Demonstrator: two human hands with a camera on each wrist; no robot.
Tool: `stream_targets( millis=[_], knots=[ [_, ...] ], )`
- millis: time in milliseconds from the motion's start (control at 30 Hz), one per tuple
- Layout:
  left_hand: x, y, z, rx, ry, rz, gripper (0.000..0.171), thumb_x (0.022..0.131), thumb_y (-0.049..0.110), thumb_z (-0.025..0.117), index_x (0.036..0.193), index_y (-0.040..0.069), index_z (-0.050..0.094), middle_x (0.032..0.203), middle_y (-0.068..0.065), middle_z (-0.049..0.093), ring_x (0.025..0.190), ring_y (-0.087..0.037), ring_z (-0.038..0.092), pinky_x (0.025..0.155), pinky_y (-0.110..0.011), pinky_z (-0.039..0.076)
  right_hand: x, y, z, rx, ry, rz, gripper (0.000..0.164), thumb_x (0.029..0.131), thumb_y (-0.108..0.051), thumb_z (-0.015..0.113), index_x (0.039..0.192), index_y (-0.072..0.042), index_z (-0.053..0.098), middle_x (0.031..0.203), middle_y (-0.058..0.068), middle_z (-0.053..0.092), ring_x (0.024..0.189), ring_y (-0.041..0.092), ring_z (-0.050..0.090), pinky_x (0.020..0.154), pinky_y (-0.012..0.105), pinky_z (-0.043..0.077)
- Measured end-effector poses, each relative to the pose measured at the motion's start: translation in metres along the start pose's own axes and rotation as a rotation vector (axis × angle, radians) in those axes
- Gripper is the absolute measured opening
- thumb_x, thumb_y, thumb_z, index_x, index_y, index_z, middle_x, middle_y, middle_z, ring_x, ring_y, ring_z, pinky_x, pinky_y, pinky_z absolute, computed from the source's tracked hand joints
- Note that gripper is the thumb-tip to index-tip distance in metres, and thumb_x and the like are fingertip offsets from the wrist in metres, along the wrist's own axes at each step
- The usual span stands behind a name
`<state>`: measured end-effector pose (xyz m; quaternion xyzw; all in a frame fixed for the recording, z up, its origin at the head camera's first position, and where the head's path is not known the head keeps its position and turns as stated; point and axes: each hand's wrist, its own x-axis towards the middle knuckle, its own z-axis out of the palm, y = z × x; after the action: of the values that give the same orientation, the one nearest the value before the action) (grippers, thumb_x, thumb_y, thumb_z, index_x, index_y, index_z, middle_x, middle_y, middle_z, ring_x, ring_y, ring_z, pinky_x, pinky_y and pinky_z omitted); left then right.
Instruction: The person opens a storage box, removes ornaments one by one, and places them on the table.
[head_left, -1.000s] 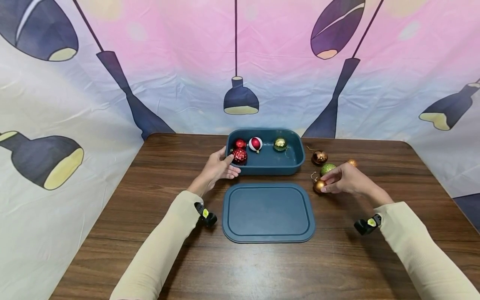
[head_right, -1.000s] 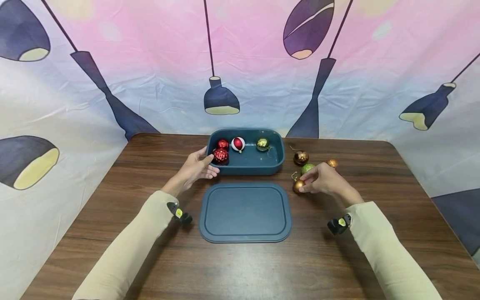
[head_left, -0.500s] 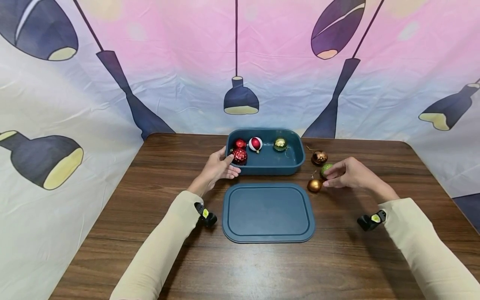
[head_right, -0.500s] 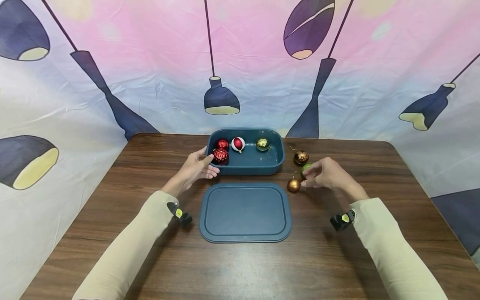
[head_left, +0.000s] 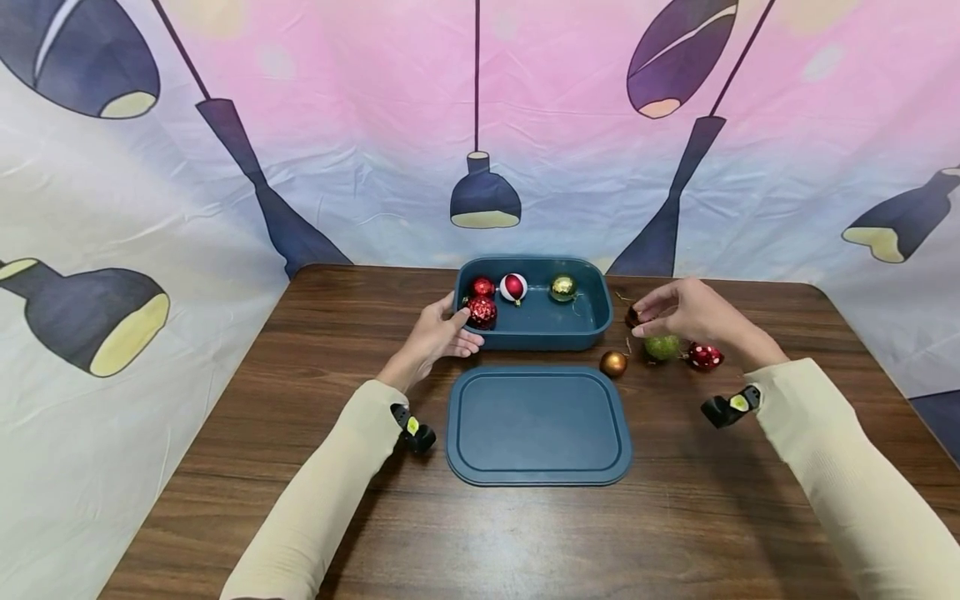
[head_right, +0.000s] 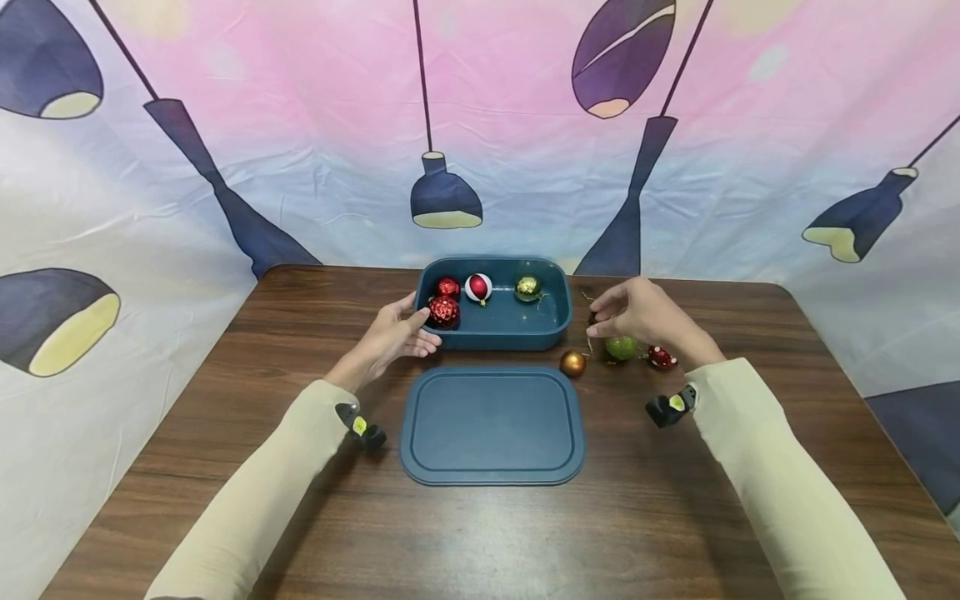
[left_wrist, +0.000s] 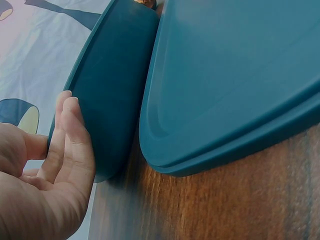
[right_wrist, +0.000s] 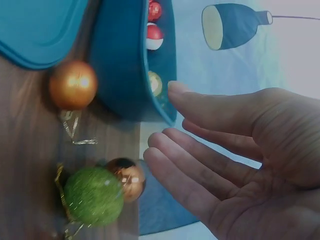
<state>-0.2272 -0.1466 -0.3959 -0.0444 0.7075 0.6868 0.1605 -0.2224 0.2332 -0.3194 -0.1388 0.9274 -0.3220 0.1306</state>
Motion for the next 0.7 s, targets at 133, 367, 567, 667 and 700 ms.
stream_targets(
  millis=[133, 367, 567, 667, 700],
  knots=[
    [0.0, 0.001, 0.0, 0.0, 0.003, 0.004, 0.063, 0.11, 0.023, 0.047, 0.164, 0.022, 0.015, 0.079, -0.014, 0.074, 0.063, -0.02, 0.072, 0.063, -0.029, 0.061, 0.01, -0.012, 0.001, 0.023, 0.005, 0.017, 0.045, 0.089, -0.025, 0.081, 0.125, 0.0, 0.069, 0.118, 0.018, 0.071, 0.106, 0.031, 0.067, 0.093, 0.051, 0.053],
    [-0.001, 0.0, 0.002, 0.0, 0.0, 0.01, 0.063, 0.11, 0.023, 0.047, 0.164, 0.022, 0.014, 0.078, -0.014, 0.074, 0.063, -0.02, 0.072, 0.06, -0.027, 0.06, 0.03, -0.027, 0.006, 0.104, 0.008, 0.007, 0.045, 0.091, -0.017, 0.079, 0.128, 0.003, 0.066, 0.123, 0.024, 0.067, 0.108, 0.032, 0.066, 0.089, 0.047, 0.057],
    [-0.001, 0.0, 0.002, 0.013, 0.007, 0.003, 0.063, 0.11, 0.024, 0.048, 0.164, 0.022, 0.016, 0.08, -0.014, 0.074, 0.064, -0.021, 0.073, 0.063, -0.029, 0.061, 0.049, -0.035, 0.015, 0.075, 0.027, 0.021, 0.045, 0.09, -0.019, 0.08, 0.128, 0.0, 0.067, 0.123, 0.023, 0.068, 0.11, 0.034, 0.066, 0.091, 0.048, 0.056],
    [0.0, 0.0, 0.002, 0.019, 0.009, -0.003, 0.063, 0.11, 0.025, 0.048, 0.164, 0.023, 0.016, 0.082, -0.015, 0.074, 0.066, -0.023, 0.073, 0.064, -0.029, 0.061, 0.058, -0.038, 0.02, 0.079, 0.027, 0.034, 0.047, 0.089, -0.017, 0.081, 0.13, 0.001, 0.066, 0.124, 0.023, 0.068, 0.114, 0.035, 0.063, 0.095, 0.049, 0.054],
    [0.0, 0.0, 0.002, 0.021, 0.01, -0.004, 0.063, 0.11, 0.025, 0.048, 0.164, 0.023, 0.017, 0.082, -0.016, 0.074, 0.067, -0.023, 0.074, 0.064, -0.029, 0.061, 0.06, -0.039, 0.022, 0.075, 0.025, 0.03, 0.048, 0.089, -0.017, 0.081, 0.131, 0.003, 0.065, 0.124, 0.023, 0.067, 0.115, 0.035, 0.063, 0.095, 0.049, 0.054]
  ],
)
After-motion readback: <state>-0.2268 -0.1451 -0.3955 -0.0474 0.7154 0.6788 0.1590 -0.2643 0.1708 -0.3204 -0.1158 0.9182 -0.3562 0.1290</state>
